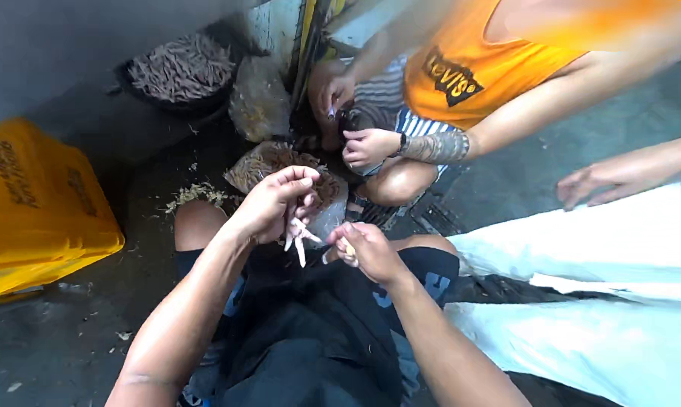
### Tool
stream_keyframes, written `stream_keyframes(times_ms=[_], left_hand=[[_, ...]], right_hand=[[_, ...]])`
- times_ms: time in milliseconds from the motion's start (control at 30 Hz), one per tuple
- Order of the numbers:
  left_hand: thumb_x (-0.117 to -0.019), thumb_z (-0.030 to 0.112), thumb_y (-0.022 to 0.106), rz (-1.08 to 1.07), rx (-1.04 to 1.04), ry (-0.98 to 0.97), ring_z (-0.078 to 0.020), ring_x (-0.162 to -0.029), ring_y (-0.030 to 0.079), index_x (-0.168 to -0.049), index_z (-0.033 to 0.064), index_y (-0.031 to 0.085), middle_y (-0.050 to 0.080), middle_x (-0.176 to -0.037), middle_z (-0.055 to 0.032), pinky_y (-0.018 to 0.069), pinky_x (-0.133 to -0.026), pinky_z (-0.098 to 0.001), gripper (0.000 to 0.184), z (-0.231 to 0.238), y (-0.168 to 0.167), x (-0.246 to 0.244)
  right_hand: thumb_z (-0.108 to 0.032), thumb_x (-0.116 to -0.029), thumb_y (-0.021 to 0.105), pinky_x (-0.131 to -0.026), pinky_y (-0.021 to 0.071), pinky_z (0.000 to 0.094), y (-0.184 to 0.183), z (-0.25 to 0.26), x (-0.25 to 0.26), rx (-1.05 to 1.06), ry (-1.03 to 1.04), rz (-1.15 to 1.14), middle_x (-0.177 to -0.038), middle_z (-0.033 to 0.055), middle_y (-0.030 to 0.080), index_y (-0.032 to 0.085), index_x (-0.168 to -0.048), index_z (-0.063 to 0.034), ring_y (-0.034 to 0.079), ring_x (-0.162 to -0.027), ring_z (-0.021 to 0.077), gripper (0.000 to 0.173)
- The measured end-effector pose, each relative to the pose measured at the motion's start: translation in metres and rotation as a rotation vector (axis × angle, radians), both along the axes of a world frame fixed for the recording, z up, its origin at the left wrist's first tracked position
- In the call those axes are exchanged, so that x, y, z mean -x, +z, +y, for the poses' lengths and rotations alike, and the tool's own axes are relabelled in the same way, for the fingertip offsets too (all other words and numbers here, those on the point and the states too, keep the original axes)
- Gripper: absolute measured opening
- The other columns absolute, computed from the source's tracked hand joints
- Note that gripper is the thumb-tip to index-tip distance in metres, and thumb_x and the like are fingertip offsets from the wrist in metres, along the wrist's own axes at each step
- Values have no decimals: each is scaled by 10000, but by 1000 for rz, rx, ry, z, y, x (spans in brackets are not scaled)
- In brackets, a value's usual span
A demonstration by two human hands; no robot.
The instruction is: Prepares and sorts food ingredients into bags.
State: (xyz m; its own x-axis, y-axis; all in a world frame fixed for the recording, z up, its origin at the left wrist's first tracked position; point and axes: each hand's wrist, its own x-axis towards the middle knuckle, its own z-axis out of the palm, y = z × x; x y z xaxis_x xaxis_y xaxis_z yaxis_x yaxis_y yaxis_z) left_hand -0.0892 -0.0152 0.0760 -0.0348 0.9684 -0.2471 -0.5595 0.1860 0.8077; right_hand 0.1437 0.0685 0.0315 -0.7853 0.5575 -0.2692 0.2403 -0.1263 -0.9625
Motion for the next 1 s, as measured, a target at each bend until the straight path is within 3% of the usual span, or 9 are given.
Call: stream_keyframes(times_ms=[67,167,267,400,533,600,767,867,1000], left_hand=[[-1082,157,443,-30,48,60,-101,-554,533,-1197,119,576,569,-758,-35,495,-505,-245,179,19,-9,-2],[-1068,148,492,41,137,57,-84,-532,521,-1175,126,589,580,-741,-29,471,-482,-219,146,44,-27,-14],[-1063,144,522,38,190,48,-98,-565,535,-1178,101,584,596,-773,-39,482,-510,-234,137,68,-46,-24],[-1070,227,523,-45,212,9,-122,-636,602,-1246,93,575,650,-853,-65,535,-579,-270,226,76,-81,-23],[-1060,148,534,306,167,-83,-105,-606,537,-1172,56,605,632,-809,-52,456,-555,-246,161,70,-88,-22],[-1069,150,520,343,135,-66,-104,-599,536,-1172,66,602,612,-787,-49,464,-547,-247,157,70,-84,-17],[-1060,123,431,120,109,24,-116,-580,532,-1219,105,570,603,-798,-57,464,-517,-254,212,65,-90,-2],[-1054,114,376,-36,95,68,-119,-604,558,-1159,106,569,598,-787,-47,494,-544,-267,220,68,-88,0],[-1034,134,398,30,79,175,-106,-668,604,-1202,106,567,634,-816,-2,542,-607,-288,240,71,-85,24]], right_hand=[[-442,-1071,426,-494,421,205,-7,6,19,21,6,52,-670,-87,524,692,-983,-94,458,-525,16,447],[-510,-1015,568,-490,405,191,-17,13,32,42,8,126,-677,-87,557,695,-939,-106,461,-528,4,430],[-332,-1020,617,-487,397,201,-27,16,36,-42,-58,42,-659,-66,557,687,-913,-89,453,-514,17,275],[-263,-1055,539,-465,382,212,-42,19,30,52,-194,22,-627,-52,510,660,-908,-71,426,-488,36,270],[-261,-1074,502,-460,389,200,-52,17,26,186,-317,68,-669,-18,545,665,-926,-45,431,-491,37,309],[-312,-1097,436,-452,414,193,-51,16,29,295,-371,131,-678,-12,551,646,-934,-53,455,-488,40,371],[-290,-1126,245,-443,427,225,-64,4,28,473,-384,167,-660,0,526,590,-993,-30,461,-473,75,452],[-279,-1127,230,-453,443,219,-66,-2,30,503,-316,185,-708,13,566,612,-1059,3,494,-500,75,479],[-319,-1110,287,-472,441,209,-61,4,24,400,-218,169,-715,-28,565,645,-1073,-31,494,-519,52,461]])
